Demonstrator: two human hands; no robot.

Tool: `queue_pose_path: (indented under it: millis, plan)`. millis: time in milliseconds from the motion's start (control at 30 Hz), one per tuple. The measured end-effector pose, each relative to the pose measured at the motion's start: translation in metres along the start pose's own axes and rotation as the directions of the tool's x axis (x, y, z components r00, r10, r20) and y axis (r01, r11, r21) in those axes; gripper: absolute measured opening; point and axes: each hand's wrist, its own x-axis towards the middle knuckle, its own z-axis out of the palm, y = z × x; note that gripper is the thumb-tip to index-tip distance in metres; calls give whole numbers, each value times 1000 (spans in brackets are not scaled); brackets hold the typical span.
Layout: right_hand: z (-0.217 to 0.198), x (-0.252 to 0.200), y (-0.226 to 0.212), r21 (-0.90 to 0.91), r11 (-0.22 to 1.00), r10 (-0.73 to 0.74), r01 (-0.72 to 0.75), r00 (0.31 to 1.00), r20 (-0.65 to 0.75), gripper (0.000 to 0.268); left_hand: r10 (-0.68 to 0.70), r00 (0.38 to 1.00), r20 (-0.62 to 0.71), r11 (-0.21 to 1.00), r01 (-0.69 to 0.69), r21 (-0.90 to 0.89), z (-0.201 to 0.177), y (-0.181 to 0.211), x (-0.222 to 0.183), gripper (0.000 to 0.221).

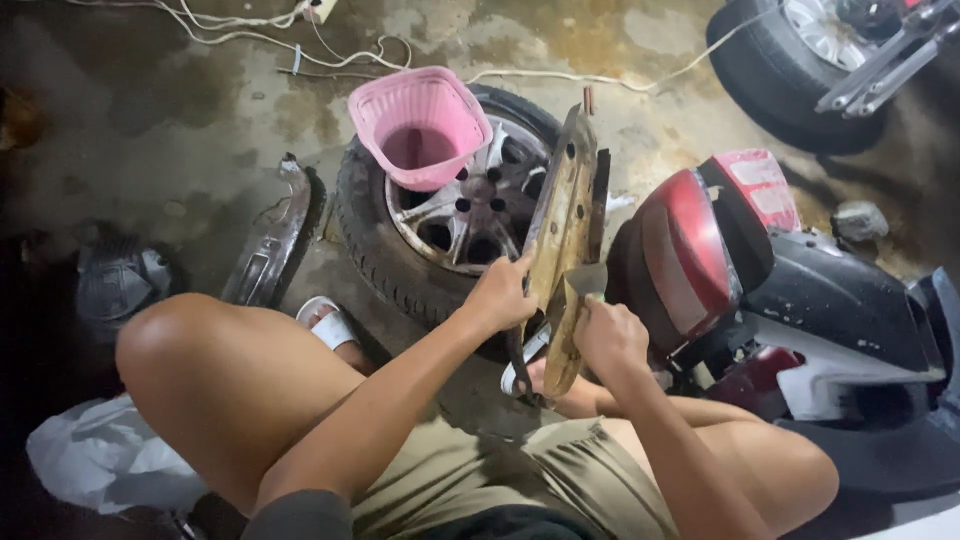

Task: The person sits on the floor and uses a scraper to remove rust and debris from a metal car part. They hold the part steady with one hand while scraping the surface with the other, occasionally flipping the part to work on different areas.

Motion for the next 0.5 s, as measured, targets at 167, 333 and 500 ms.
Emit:
queue_pose_path:
  millis: [167, 333, 500]
  plan:
    - [-7, -21, -8, 12, 1000, -22, 21, 999, 46, 47, 11, 1000, 23, 1000, -11, -21, -13, 24, -3, 76]
    - [-9, -23, -12, 27, 1000, -14, 11, 996, 90, 50, 20, 998, 60, 1000, -20, 7, -20, 37, -12, 77]
    - [-1, 29, 0, 65, 998, 15, -19, 998, 55, 47, 51, 995, 81, 998, -55, 43, -4, 30, 1, 80]
